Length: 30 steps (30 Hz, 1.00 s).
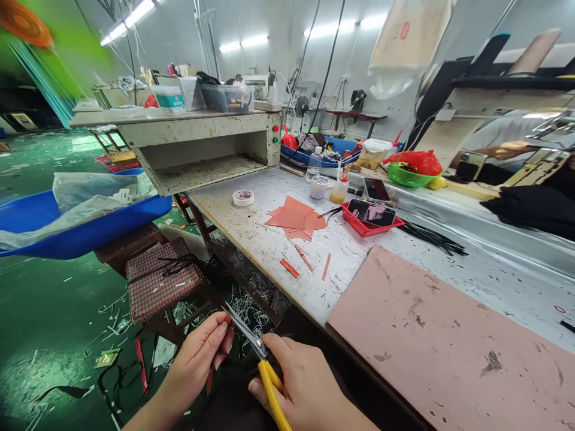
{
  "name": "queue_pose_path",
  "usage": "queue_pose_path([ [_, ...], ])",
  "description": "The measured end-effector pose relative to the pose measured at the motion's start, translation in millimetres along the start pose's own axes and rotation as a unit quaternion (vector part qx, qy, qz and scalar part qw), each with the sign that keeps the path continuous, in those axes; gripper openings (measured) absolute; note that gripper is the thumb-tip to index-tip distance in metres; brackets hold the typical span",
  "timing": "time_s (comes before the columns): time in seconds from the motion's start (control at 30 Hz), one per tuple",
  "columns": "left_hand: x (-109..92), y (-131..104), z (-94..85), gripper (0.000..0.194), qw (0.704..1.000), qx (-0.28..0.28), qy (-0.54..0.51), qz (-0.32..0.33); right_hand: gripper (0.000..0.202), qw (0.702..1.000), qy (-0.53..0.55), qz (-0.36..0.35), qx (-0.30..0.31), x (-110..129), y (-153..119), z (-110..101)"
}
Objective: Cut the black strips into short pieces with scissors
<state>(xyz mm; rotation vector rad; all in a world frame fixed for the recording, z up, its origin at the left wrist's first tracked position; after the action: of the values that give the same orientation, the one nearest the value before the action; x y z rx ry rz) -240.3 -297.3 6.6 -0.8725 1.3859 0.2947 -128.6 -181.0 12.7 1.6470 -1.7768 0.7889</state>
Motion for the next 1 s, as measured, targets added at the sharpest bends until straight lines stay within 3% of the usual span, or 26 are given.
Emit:
queue_pose_path([
  [0.3,4,-1,1.9,0.034,0.999,0.004,-0.041,-0.016,0.034,0.999,-0.035,0.024,0.015,1,-1,3],
  [0.67,5,1,3.0,0.034,1.000,0.010,-0.024,-0.013,0.028,1.000,0.000,-0.016,-0.015,-1,1,7],
  [1.0,10,1,3.6,0.034,0.998,0.013,-0.056,-0.022,0.031,1.000,0.006,-0.004,-0.006,-2,2,8],
])
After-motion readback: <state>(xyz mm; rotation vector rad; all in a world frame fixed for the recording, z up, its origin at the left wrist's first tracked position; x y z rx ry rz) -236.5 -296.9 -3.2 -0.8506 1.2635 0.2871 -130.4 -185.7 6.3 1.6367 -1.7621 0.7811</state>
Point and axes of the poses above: each hand's wrist, its own y-axis towards the middle knuckle, its own z-axis out of the palm, x = y × z, the point moved 4 cm from there along y, towards the middle knuckle, and after that the axes turned 9 degrees about -z, right-handed, at the moved point
